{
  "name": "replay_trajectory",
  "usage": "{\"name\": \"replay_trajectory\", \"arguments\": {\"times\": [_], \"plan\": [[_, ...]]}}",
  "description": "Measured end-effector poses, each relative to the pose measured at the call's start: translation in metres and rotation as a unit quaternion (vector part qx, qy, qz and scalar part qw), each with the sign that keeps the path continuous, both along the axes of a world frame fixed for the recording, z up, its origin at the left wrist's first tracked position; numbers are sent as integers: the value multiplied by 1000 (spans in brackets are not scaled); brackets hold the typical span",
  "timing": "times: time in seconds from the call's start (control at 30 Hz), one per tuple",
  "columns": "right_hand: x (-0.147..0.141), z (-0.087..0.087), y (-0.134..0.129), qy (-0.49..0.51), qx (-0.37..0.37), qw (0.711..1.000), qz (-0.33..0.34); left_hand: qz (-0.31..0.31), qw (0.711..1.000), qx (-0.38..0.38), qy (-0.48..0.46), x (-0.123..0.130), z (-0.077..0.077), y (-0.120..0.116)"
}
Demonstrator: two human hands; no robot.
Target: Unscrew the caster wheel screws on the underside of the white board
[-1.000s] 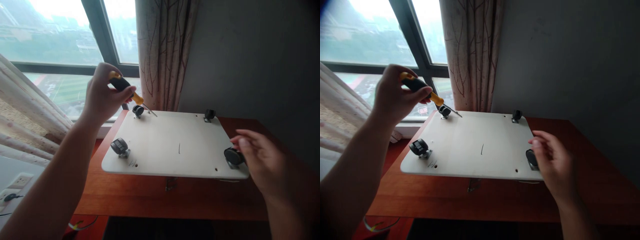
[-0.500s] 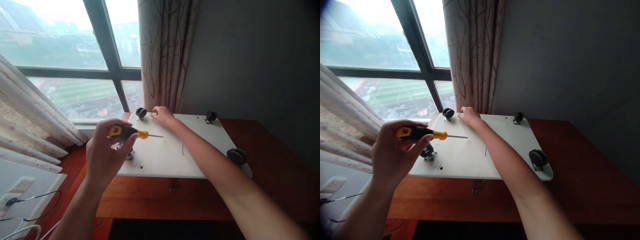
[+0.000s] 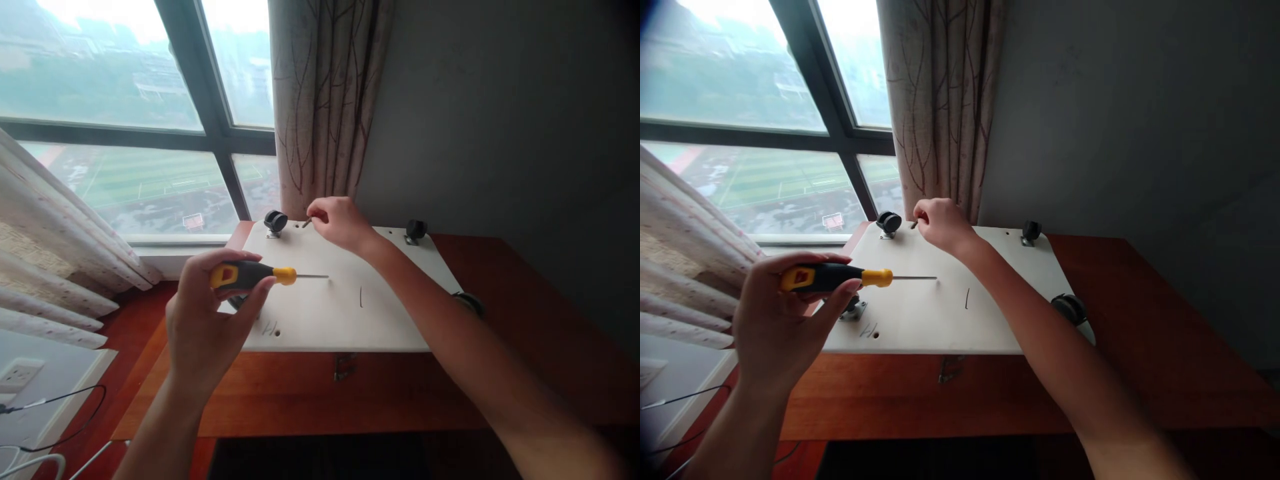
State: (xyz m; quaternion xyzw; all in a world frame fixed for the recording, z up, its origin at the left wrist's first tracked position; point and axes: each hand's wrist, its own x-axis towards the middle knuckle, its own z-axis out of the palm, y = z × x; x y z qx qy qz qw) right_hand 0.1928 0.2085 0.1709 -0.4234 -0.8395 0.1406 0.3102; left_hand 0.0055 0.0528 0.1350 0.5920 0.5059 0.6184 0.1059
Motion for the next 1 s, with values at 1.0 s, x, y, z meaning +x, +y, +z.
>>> {"name": "replay_trajectory", "arguments": {"times": [1.0], "plan": [[85, -191, -227, 102, -61, 978, -174, -2, 996, 29, -81, 19, -11, -34]]}}
